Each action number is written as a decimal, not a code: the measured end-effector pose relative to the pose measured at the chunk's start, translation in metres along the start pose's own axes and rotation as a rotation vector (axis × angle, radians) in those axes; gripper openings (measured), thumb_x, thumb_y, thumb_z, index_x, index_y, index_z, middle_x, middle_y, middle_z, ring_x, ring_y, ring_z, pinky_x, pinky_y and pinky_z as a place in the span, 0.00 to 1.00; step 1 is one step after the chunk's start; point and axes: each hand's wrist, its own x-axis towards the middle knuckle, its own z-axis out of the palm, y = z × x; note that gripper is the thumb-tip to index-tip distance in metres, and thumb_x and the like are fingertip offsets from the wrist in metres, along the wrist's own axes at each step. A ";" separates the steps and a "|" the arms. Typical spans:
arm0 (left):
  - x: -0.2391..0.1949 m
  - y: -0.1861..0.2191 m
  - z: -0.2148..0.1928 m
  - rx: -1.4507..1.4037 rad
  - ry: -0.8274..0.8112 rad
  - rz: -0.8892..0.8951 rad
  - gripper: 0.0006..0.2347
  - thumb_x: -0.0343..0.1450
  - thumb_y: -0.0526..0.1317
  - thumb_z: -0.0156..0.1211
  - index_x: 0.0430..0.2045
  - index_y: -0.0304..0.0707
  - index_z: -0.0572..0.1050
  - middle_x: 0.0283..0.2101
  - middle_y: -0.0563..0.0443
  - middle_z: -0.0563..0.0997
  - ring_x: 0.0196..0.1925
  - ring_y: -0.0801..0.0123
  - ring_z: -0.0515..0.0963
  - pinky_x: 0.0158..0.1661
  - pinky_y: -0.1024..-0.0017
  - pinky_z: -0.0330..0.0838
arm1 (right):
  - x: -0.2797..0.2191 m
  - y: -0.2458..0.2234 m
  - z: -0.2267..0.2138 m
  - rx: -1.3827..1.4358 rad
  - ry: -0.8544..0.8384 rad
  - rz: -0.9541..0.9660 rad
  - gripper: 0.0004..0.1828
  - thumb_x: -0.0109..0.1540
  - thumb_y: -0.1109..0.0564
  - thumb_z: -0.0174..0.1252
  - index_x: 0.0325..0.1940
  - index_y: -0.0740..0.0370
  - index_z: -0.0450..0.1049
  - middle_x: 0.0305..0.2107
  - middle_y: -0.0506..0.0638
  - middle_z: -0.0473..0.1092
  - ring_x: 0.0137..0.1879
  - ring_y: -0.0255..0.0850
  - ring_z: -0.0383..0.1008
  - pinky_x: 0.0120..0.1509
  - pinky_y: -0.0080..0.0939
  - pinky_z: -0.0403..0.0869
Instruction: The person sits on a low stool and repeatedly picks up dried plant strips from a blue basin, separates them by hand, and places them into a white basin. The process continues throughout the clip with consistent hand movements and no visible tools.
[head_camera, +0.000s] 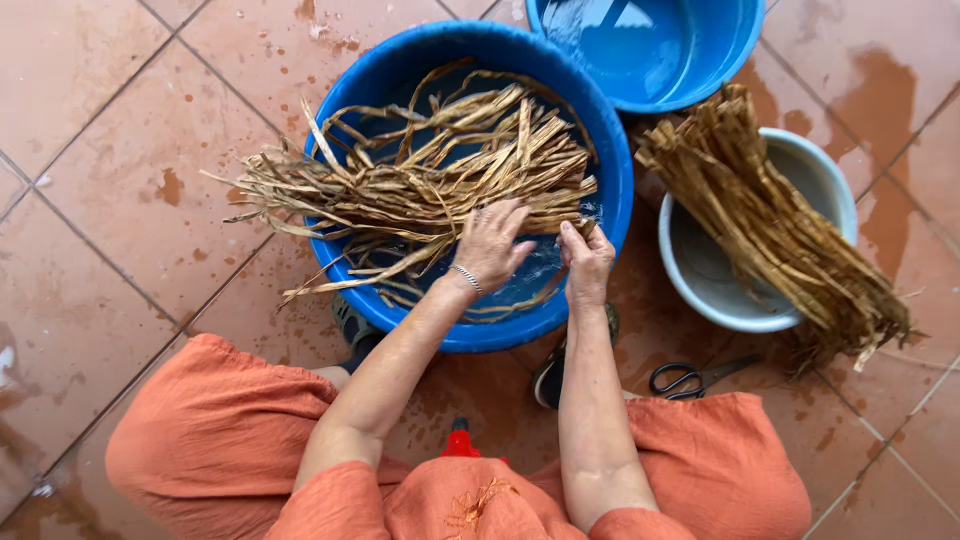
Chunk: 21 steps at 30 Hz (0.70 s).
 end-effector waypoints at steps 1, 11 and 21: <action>0.012 0.011 0.003 0.027 0.183 0.095 0.22 0.69 0.49 0.58 0.55 0.37 0.70 0.55 0.40 0.79 0.58 0.51 0.75 0.56 0.48 0.59 | -0.002 -0.021 0.004 -0.046 -0.020 -0.047 0.04 0.66 0.60 0.63 0.37 0.60 0.76 0.24 0.41 0.69 0.25 0.25 0.59 0.28 0.26 0.59; 0.055 0.099 0.036 -0.407 -0.178 -0.139 0.13 0.76 0.45 0.45 0.36 0.35 0.74 0.34 0.35 0.83 0.36 0.41 0.82 0.42 0.46 0.74 | -0.015 -0.118 0.012 0.026 -0.089 -0.062 0.14 0.72 0.55 0.46 0.46 0.65 0.75 0.42 0.55 0.78 0.48 0.41 0.77 0.61 0.42 0.73; 0.030 0.075 0.050 -0.285 -0.314 -0.183 0.16 0.71 0.47 0.41 0.35 0.35 0.76 0.34 0.33 0.84 0.36 0.39 0.82 0.44 0.46 0.74 | 0.062 -0.031 -0.043 0.491 0.174 0.394 0.12 0.73 0.54 0.43 0.39 0.58 0.68 0.17 0.42 0.61 0.22 0.35 0.61 0.34 0.45 0.72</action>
